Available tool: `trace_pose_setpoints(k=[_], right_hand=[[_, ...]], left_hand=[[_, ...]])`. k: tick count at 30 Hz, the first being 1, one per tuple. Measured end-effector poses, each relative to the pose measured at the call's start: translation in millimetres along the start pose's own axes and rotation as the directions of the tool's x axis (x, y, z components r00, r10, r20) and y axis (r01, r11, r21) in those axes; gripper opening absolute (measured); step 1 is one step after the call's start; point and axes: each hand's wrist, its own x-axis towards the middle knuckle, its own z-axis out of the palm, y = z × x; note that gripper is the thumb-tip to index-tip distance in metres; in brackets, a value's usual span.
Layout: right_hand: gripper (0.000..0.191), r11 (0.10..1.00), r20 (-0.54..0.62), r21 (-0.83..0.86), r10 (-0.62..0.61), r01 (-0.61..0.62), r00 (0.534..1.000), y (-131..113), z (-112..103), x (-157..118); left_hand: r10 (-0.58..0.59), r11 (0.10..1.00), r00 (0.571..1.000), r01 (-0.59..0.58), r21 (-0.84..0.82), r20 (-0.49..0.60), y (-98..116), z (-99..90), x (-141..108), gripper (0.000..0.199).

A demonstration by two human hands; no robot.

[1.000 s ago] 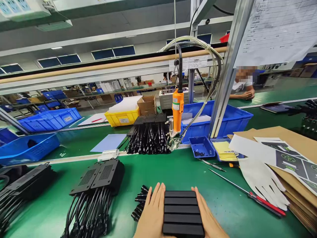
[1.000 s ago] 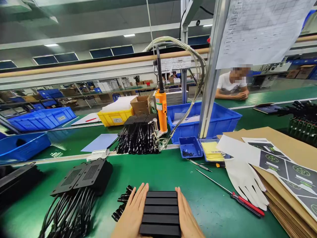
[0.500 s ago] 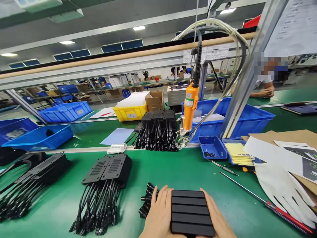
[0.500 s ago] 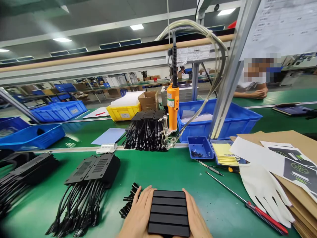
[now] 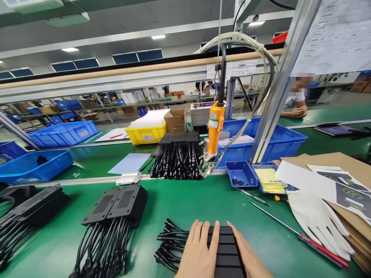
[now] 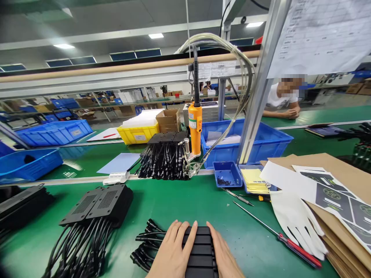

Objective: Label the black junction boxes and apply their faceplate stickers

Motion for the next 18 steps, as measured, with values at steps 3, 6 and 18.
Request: trace_pose_setpoints(k=[3, 6, 18], right_hand=[[0.095, 0.998, -0.093, 0.052, -0.037, 0.043, 0.995, -3.8, -3.0, 0.0], [0.085, 0.989, -0.254, 0.093, -0.086, 0.113, 0.963, -19.0, -11.4, -1.5], [0.072, 0.905, -0.467, 0.265, -0.181, 0.332, 0.866, -93.4, -2.4, 10.6]], left_hand=[[0.024, 0.998, 1.000, -0.025, -0.053, -0.013, -4.4, -5.2, -2.3, 0.071], [-0.045, 0.993, 0.997, 0.037, -0.114, -0.067, -4.1, -18.2, -5.2, 0.067], [-0.509, -0.581, 0.675, 0.189, -0.792, 0.534, -11.2, -70.1, 10.1, 0.088]])
